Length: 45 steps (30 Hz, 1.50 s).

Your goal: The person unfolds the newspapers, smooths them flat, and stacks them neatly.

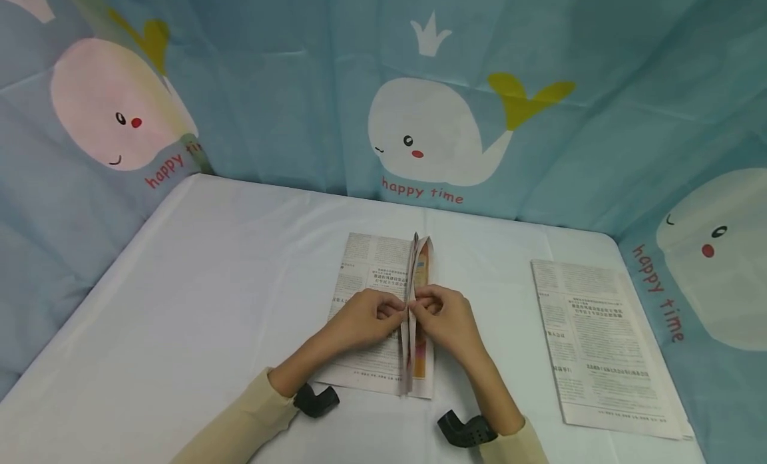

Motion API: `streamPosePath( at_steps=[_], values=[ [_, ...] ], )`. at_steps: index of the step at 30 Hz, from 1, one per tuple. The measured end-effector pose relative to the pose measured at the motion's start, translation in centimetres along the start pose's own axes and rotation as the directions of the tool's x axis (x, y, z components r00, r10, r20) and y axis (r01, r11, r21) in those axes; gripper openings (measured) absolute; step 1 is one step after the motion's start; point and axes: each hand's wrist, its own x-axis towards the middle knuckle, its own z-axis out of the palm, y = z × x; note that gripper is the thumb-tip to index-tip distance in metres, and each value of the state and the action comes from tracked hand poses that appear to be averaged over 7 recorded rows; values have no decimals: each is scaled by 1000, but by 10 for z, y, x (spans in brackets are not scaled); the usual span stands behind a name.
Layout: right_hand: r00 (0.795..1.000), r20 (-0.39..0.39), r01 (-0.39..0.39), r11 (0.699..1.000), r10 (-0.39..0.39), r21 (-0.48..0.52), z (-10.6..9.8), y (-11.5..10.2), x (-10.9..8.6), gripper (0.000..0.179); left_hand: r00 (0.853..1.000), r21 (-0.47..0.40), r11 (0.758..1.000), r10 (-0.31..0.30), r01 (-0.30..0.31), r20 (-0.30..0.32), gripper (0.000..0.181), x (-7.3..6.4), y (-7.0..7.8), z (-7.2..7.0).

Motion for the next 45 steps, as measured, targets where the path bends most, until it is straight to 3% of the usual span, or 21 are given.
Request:
streamPosePath(
  at_steps=[5, 8, 13, 17, 19, 23, 27, 31, 37, 45],
  values=[
    [998, -60, 5, 998, -9, -60, 0, -1, -3, 15, 996, 99, 995, 3, 6, -89, 9, -3, 4, -5],
    [999, -45, -19, 999, 17, -45, 1, 0, -3, 9, 995, 96, 995, -2, 12, -101, 8, -5, 4, -9],
    [999, -10, -49, 999, 49, 7, 0, 3, -2, 8, 996, 7, 1000, 20, -19, -82, 12, -6, 3, -22],
    [997, -26, -75, 996, 76, 37, -1, 8, -3, 10, 996, -108, 994, 26, -34, -81, 19, -16, -2, -42],
    [995, -33, -90, 995, 91, 40, -3, 11, -4, 10, 996, -176, 984, 5, -20, -85, 24, -24, -7, -54],
    [993, -53, -103, 994, 104, 34, -14, 20, -7, 10, 992, -281, 957, -97, 72, -79, 33, -43, -21, -72],
    [992, -68, -102, 994, 104, 32, -30, 28, -10, 12, 979, -318, 938, -181, 141, -99, 42, -63, -39, -88],
    [988, -74, -132, 990, 135, 44, -38, 35, -16, 16, 963, -311, 932, -237, 188, -129, 47, -77, -57, -104],
    [982, -88, -168, 985, 169, 26, -46, 45, -27, 18, 942, -305, 920, -301, 247, -147, 57, -97, -82, -116],
    [979, -120, -171, 985, 166, -36, -55, 58, -43, 22, 939, -225, 938, -301, 262, -164, 65, -116, -99, -124]
  ],
)
